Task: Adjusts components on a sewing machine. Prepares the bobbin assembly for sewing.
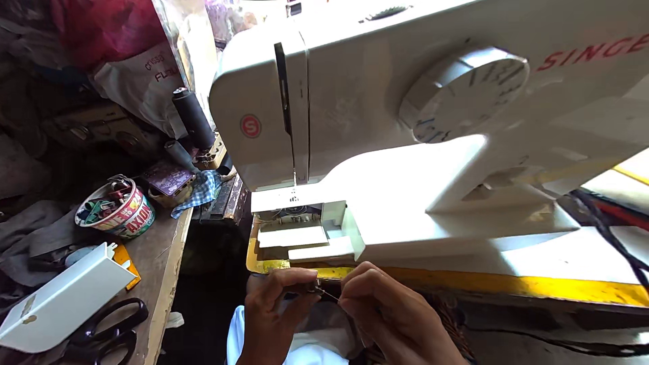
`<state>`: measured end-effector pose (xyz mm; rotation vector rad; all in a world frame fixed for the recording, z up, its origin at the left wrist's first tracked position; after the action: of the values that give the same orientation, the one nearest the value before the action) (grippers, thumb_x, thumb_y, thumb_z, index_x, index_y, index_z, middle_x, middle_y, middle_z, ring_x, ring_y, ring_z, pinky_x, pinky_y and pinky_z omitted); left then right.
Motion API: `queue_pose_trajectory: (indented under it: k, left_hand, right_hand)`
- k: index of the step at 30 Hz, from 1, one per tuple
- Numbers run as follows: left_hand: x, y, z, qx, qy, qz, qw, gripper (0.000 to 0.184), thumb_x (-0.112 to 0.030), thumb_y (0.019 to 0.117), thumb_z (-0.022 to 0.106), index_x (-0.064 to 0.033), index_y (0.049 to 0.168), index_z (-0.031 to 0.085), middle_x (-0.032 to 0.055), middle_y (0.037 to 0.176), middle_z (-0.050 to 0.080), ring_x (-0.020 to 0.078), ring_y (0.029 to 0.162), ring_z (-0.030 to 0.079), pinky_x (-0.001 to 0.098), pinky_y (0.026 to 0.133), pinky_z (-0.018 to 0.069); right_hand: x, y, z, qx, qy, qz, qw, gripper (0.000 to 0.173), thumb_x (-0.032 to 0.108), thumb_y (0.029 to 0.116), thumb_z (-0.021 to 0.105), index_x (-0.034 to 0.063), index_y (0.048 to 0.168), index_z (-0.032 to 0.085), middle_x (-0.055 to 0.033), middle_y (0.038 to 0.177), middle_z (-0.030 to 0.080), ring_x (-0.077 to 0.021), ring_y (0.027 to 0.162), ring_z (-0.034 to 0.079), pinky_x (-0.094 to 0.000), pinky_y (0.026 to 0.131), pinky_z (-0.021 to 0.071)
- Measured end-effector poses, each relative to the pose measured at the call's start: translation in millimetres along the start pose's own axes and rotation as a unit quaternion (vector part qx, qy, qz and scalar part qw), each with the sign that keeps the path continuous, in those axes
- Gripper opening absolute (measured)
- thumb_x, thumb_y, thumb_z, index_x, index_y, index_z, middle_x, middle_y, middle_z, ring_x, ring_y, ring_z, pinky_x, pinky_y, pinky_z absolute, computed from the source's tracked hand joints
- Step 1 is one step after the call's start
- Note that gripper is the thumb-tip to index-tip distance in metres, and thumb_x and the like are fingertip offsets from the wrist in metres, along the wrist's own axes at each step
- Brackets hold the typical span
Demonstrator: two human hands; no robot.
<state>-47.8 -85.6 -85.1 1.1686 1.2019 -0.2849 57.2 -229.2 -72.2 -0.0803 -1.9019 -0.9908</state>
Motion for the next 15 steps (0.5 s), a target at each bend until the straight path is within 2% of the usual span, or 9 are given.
queue_pose_trajectory:
  k: [3,6,7,9,11,12,15]
  left_hand:
    - [4.7,0.1,0.1,0.0,-0.052,-0.025,0.998,0.022,-0.013,0.0931,0.072,-0.0141,0.115,0.074,-0.0017,0.115,0.075,0.0072,0.101,0.072,0.0237,0.09,0.0599]
    - [13.3,0.4,1.7,0.041,-0.209,-0.049,0.976,0.025,-0.014,0.0982,0.066,-0.0198,0.121,0.074,-0.0019,0.117,0.075,0.0048,0.1,0.071,0.0209,0.088,0.0578]
    - [14.2,-0.2,5.3,0.062,-0.29,-0.061,0.953,0.026,-0.017,0.1008,0.062,-0.0202,0.124,0.074,-0.0023,0.118,0.074,0.0036,0.101,0.07,0.0196,0.088,0.0562]
    - [14.5,-3.7,15.3,0.087,-0.452,-0.098,0.882,0.028,-0.019,0.1033,0.057,-0.0182,0.127,0.073,-0.0002,0.119,0.074,0.0047,0.104,0.069,0.019,0.092,0.0539]
    - [18.2,-10.2,23.2,0.089,-0.563,-0.139,0.81,0.028,-0.017,0.1029,0.057,-0.017,0.127,0.073,0.0025,0.118,0.074,0.0075,0.104,0.069,0.0196,0.092,0.0539]
    - [21.0,-13.1,25.9,0.091,-0.597,-0.15,0.783,0.028,-0.016,0.1026,0.057,-0.0171,0.126,0.072,0.0027,0.118,0.074,0.0081,0.103,0.069,0.0198,0.091,0.0537]
    - [27.5,-17.7,28.5,0.103,-0.628,-0.163,0.754,0.029,-0.014,0.1022,0.058,-0.0179,0.127,0.072,0.0016,0.117,0.073,0.0082,0.103,0.068,0.0199,0.091,0.052]
  right_hand:
    - [6.7,-0.7,-2.2,0.028,0.045,0.004,0.999,0.016,0.017,0.1062,0.053,0.0033,0.101,0.058,-0.0055,0.094,0.057,0.0034,0.069,0.054,-0.0087,0.06,0.0479]
    - [15.3,-2.0,-0.1,0.085,0.037,0.003,0.996,0.017,0.015,0.1055,0.055,-0.0008,0.101,0.059,-0.0115,0.093,0.058,-0.003,0.072,0.054,-0.0119,0.063,0.0462]
    - [19.1,-2.5,3.3,0.107,0.025,0.003,0.994,0.018,0.014,0.1042,0.056,-0.0025,0.1,0.061,-0.0145,0.092,0.06,-0.0071,0.073,0.056,-0.0144,0.064,0.047]
    - [24.2,-5.4,15.7,0.142,-0.005,-0.006,0.99,0.018,0.013,0.1028,0.059,-0.0026,0.098,0.066,-0.0179,0.09,0.063,-0.0164,0.074,0.06,-0.0227,0.065,0.0507]
    - [24.5,-10.6,30.1,0.144,-0.048,-0.03,0.988,0.015,0.013,0.1019,0.06,0.0006,0.095,0.065,-0.0179,0.085,0.063,-0.0238,0.071,0.061,-0.0322,0.063,0.0501]
    - [23.4,-13.0,34.9,0.135,-0.076,-0.045,0.987,0.014,0.013,0.1021,0.059,0.0025,0.094,0.064,-0.0164,0.082,0.062,-0.0248,0.069,0.059,-0.0338,0.061,0.048]
    - [19.8,-16.3,38.3,0.117,-0.125,-0.076,0.982,0.012,0.012,0.1022,0.058,0.0054,0.095,0.064,-0.0121,0.077,0.061,-0.0233,0.067,0.057,-0.0328,0.061,0.0447]
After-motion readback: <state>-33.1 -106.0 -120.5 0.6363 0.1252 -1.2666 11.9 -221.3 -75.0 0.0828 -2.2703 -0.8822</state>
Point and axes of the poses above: each hand's wrist, its own y-axis towards the middle knuckle, its own z-axis out of the palm, x = y × z, the point moved 4 cm from there along y, towards the middle knuckle
